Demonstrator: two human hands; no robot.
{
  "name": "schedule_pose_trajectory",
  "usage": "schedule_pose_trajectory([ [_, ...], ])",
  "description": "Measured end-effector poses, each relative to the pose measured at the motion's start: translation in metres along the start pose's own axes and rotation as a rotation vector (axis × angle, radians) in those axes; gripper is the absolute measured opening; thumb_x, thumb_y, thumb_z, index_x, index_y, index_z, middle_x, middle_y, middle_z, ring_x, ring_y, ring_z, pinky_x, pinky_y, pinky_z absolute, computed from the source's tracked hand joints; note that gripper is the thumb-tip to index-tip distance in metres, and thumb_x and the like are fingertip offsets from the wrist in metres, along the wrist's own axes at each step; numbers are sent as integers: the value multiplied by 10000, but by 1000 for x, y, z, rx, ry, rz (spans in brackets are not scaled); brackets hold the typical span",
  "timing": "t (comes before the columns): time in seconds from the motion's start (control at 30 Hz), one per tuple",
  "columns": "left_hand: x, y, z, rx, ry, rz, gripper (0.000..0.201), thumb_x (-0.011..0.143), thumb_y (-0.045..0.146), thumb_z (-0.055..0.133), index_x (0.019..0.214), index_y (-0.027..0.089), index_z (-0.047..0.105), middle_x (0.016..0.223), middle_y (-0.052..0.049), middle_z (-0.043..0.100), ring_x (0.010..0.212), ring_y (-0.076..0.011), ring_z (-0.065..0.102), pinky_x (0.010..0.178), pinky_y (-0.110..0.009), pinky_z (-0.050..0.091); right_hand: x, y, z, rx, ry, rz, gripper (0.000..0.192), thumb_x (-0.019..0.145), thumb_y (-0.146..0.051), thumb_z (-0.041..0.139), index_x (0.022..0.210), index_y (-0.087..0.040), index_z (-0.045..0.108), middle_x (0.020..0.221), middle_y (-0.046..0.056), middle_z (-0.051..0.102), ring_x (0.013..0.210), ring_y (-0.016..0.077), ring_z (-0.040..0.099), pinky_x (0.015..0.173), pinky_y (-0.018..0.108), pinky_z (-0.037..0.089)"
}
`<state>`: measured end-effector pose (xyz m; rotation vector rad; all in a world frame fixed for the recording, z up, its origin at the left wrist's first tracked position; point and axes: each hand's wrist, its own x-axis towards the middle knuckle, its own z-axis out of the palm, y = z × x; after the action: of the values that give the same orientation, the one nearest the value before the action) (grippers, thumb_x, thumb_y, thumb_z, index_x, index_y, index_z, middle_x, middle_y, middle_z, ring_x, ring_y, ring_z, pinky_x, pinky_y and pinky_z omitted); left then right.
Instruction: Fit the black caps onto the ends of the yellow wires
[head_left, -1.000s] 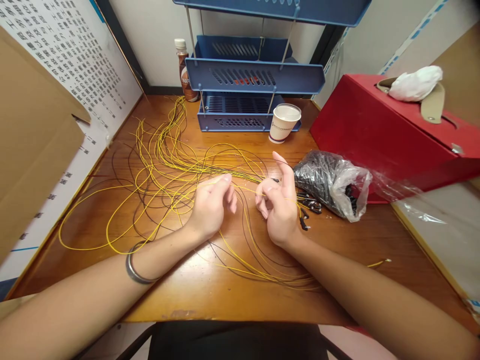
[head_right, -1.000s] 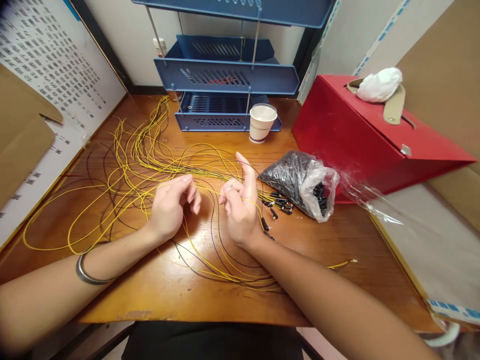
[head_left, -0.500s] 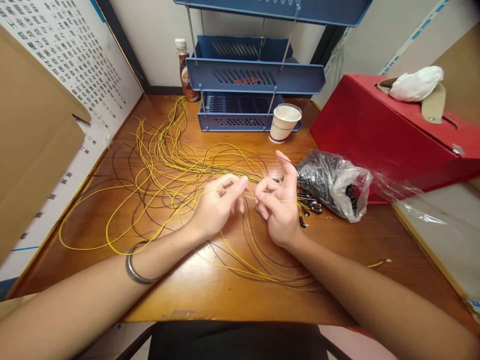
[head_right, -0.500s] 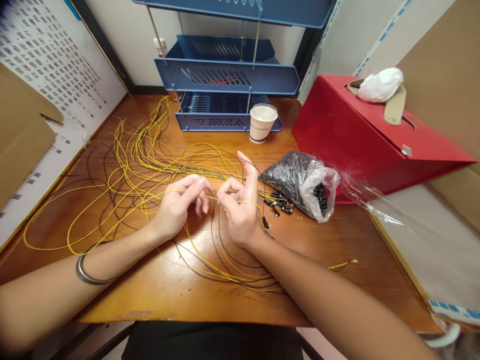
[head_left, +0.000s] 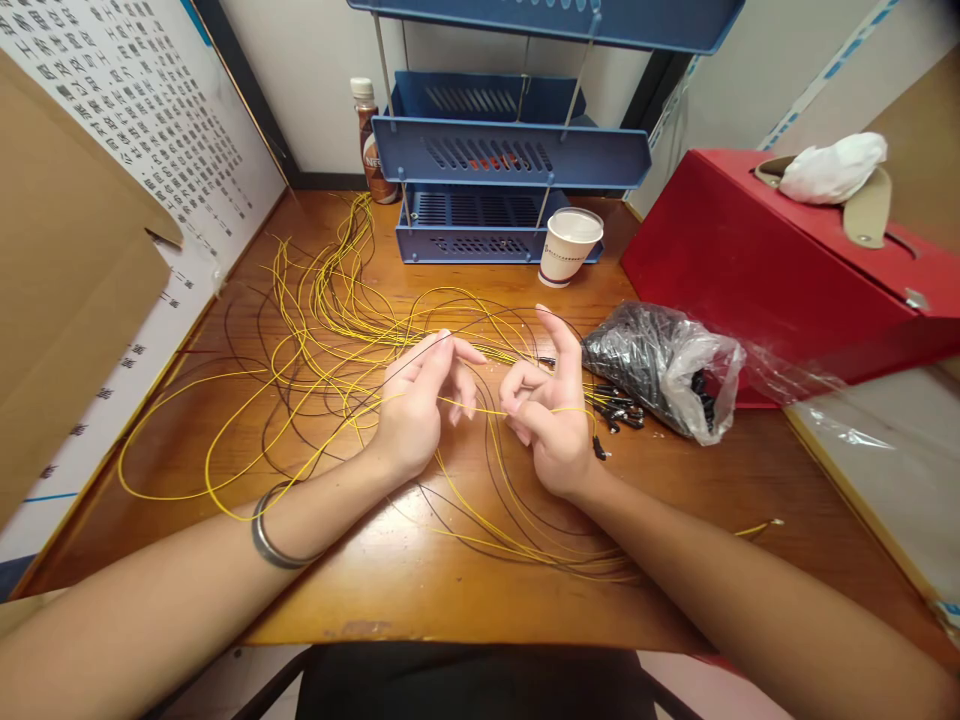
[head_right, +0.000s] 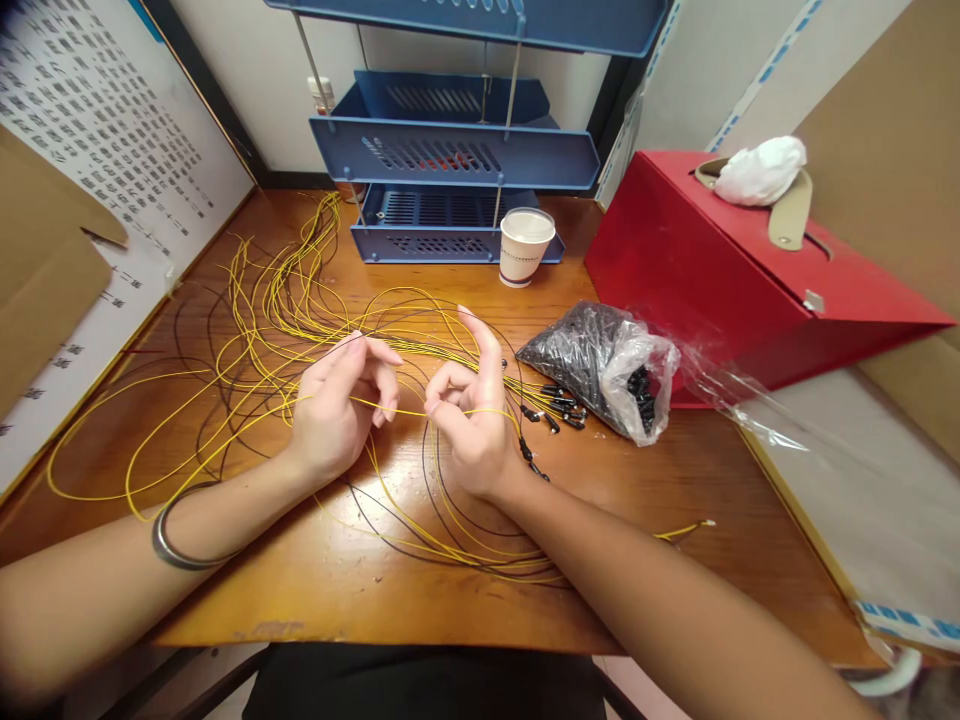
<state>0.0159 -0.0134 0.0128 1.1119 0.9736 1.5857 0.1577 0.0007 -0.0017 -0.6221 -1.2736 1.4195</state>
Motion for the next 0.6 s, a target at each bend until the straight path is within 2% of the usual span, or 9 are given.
schedule_pose_trajectory([
  [0.17, 0, 1, 0, 85, 16, -43, 458, 947, 491, 604, 610, 186, 542, 452, 30, 516, 394, -66, 444, 431, -213, 364, 6, 1, -2, 103, 59, 61, 740, 800, -234, 635, 1457, -375, 326, 650, -91, 546, 372, 83, 283, 359, 243, 168],
  [0.27, 0, 1, 0, 136, 42, -32, 536, 914, 539, 640, 550, 194, 450, 446, 32, 489, 404, -62, 434, 459, -220, 369, 10, 3, -5, 171, 86, 72, 757, 807, -274, 617, 1483, -355, 285, 649, -100, 564, 354, 72, 279, 353, 236, 167],
  [0.4, 5, -1, -3, 42, 152, -93, 622, 954, 674, 431, 538, 214, 388, 419, 19, 444, 371, -86, 407, 432, -253, 345, 11, 4, -5, 200, 100, 65, 793, 808, -307, 627, 1505, -328, 251, 640, -112, 573, 347, 65, 274, 352, 229, 166],
  [0.47, 7, -2, -3, 24, 202, -111, 604, 978, 626, 406, 538, 214, 390, 419, 18, 441, 367, -89, 403, 434, -256, 345, 11, 3, -4, 188, 108, 53, 767, 824, -329, 628, 1501, -330, 268, 639, -112, 572, 347, 63, 278, 356, 231, 170],
  [0.6, 6, -2, -2, 81, 222, -68, 571, 965, 483, 518, 497, 211, 336, 399, 49, 327, 343, -73, 397, 431, -251, 323, 12, 2, -3, 181, 170, 64, 539, 933, -518, 520, 1420, -333, 381, 603, -100, 551, 332, 72, 273, 358, 243, 157],
])
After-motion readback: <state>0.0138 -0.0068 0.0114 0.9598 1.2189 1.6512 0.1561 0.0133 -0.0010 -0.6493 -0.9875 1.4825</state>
